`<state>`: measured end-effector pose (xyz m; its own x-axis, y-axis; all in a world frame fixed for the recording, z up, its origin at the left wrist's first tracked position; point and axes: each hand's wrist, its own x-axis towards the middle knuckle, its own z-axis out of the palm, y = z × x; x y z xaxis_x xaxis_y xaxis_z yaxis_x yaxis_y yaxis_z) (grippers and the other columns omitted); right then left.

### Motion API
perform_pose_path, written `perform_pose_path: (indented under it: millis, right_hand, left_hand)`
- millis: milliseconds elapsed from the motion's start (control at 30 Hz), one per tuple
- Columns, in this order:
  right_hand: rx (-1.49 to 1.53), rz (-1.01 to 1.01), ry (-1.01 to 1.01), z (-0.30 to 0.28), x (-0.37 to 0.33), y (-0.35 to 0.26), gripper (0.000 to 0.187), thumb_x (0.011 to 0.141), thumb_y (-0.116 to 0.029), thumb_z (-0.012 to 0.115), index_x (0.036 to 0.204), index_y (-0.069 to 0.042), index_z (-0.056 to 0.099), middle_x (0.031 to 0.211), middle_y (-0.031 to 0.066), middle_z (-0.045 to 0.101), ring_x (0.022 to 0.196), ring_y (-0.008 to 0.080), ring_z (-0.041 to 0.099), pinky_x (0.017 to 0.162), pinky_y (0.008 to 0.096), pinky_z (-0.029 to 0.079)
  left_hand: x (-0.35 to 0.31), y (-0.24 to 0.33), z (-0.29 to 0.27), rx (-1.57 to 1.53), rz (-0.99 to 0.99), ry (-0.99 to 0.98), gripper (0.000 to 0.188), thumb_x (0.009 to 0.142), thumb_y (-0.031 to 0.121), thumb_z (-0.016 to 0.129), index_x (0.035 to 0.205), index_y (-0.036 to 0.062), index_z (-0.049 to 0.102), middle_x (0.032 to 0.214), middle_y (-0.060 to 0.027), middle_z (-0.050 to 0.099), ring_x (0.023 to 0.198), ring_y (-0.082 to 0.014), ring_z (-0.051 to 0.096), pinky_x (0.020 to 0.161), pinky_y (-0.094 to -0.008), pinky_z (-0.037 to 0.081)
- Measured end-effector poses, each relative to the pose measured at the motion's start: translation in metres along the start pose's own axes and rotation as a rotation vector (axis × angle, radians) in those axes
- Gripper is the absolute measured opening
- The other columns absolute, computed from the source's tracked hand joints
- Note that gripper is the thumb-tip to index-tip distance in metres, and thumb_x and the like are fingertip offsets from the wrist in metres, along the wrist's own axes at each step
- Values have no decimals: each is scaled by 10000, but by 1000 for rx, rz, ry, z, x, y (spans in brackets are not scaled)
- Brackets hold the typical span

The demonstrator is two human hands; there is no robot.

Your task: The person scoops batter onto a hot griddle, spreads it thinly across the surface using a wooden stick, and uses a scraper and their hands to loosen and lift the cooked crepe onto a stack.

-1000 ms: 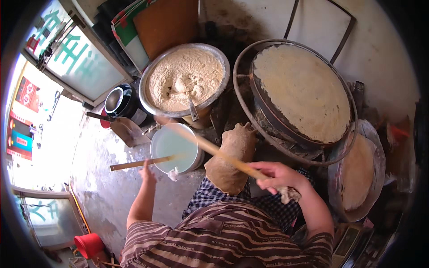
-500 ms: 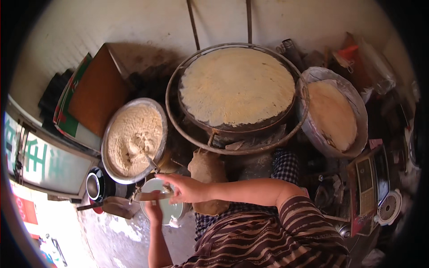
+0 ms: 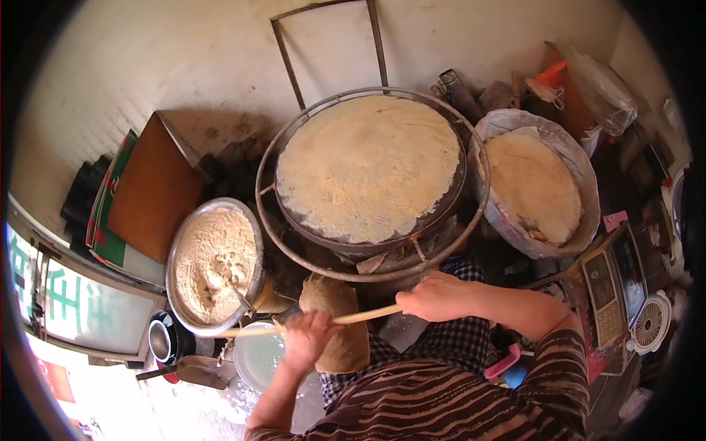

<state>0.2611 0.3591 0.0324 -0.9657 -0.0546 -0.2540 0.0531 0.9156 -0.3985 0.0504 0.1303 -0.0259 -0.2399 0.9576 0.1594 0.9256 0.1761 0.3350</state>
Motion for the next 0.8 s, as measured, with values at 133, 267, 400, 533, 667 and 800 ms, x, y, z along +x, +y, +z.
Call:
perform_pose_path:
  millis: [133,267,400,533,667,800]
  right_hand:
    - [881,296,80,53,-8,24,261,947,-191,518,1184,-85,528,611,49,586,476,138,578,488,295,479]
    - [1025,326,382,86,9,19,550,919,-128,507,1433,-233,344,679,116,636,485,211,604,507,339,511]
    - [553,393,712,131,26,47,604,885,-91,507,1438,-263,335,733,165,641,547,319,622,536,412,516]
    - [243,635,651,100,-2,59,669,862,-98,530,1457,-284,289,733,178,619,626,375,617,569,472,499]
    - [113,837,593,102,-50,75,656,872,-147,534,1461,-287,280,747,167,600,625,377,608,590,498,489]
    - [64,1027,543,121,-105,67,626,896,-153,487,1469,-276,267,773,181,596,656,393,611,636,522,488]
  left_hand:
    - [71,-43,4,215,209,221,586,828,477,608,1240,70,520,1197,-148,515,1207,-336,442,1074,-544,213]
    - [132,-80,55,357,97,155,695,860,472,566,1390,53,403,1389,-219,413,1331,-369,337,1124,-536,154]
    - [197,-79,109,260,84,63,699,908,486,498,1419,33,347,1447,-228,351,1372,-334,300,1157,-439,146]
    - [256,-40,122,132,57,-33,702,931,490,460,1432,20,316,1486,-208,299,1405,-302,245,1168,-385,136]
    - [298,29,142,106,134,-124,747,910,498,509,1450,34,284,1499,-201,276,1413,-285,230,1171,-365,146]
    - [316,90,196,-91,328,-80,759,876,513,554,1427,37,339,1490,-221,280,1417,-284,222,1170,-371,156]
